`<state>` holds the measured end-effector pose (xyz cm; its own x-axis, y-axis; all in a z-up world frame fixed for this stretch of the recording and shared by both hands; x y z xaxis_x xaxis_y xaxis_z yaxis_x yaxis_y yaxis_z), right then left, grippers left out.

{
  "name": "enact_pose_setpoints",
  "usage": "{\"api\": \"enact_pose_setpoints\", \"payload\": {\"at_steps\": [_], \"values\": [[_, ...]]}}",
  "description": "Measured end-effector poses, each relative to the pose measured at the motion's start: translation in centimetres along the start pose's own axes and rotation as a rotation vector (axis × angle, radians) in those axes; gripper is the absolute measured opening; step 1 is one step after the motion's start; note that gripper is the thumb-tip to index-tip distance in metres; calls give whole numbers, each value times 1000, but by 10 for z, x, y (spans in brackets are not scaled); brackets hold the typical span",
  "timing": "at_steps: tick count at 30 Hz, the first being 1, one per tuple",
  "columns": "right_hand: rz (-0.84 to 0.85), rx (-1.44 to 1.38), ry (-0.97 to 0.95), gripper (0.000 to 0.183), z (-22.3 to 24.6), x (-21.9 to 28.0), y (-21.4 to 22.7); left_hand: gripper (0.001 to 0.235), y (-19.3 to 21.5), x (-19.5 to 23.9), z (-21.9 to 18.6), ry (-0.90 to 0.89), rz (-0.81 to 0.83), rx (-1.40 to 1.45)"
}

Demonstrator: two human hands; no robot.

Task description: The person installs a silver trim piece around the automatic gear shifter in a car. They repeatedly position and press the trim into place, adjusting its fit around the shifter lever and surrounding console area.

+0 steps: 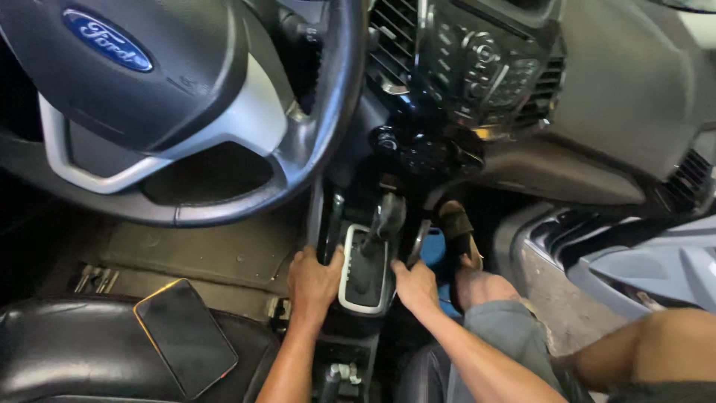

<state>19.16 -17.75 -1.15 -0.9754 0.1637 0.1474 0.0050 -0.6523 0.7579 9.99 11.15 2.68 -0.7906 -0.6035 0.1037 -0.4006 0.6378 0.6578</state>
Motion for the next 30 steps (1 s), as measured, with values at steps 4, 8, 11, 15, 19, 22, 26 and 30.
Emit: {"api": "enact_pose_setpoints", "payload": {"at_steps": [4, 8, 11, 15, 19, 22, 26, 30], "values": [[-26, 13, -12, 62, -10, 3, 2, 58, -3, 3, 0, -20, -10, 14], [-112, -192, -21, 57, -22, 10, -6, 63, -1, 1, -4, -104, -117, -68], [-173, -295, -50, 58, -42, 18, -14, 67, -10, 3, 6, -60, -60, -72], [-271, -303, -80, 59, -37, 18, -21, 66, 1, -1, 3, -19, 19, 16], [-332, -365, -139, 61, -30, 22, -11, 59, 4, 7, -3, 69, 145, 28], [-351, -423, -154, 56, -28, 33, -7, 61, 9, 7, -3, 34, 164, -19], [-245, -438, -142, 49, -28, 28, -5, 68, 5, 0, -2, 9, 151, -84], [-226, -450, -34, 46, -18, 24, -7, 71, 8, -1, 1, 13, 123, -77]]}}
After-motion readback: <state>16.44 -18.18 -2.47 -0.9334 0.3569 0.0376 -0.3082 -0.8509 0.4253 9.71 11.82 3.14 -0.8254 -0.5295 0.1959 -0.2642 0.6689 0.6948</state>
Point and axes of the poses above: each hand's wrist, its own x-axis away from the middle knuckle, its own y-axis out of the back of the hand, z = x × y, the point moved 10 cm from there along -x, towards the middle knuckle, and after that the axes turned 7 degrees about -x, right-handed, at the moved point
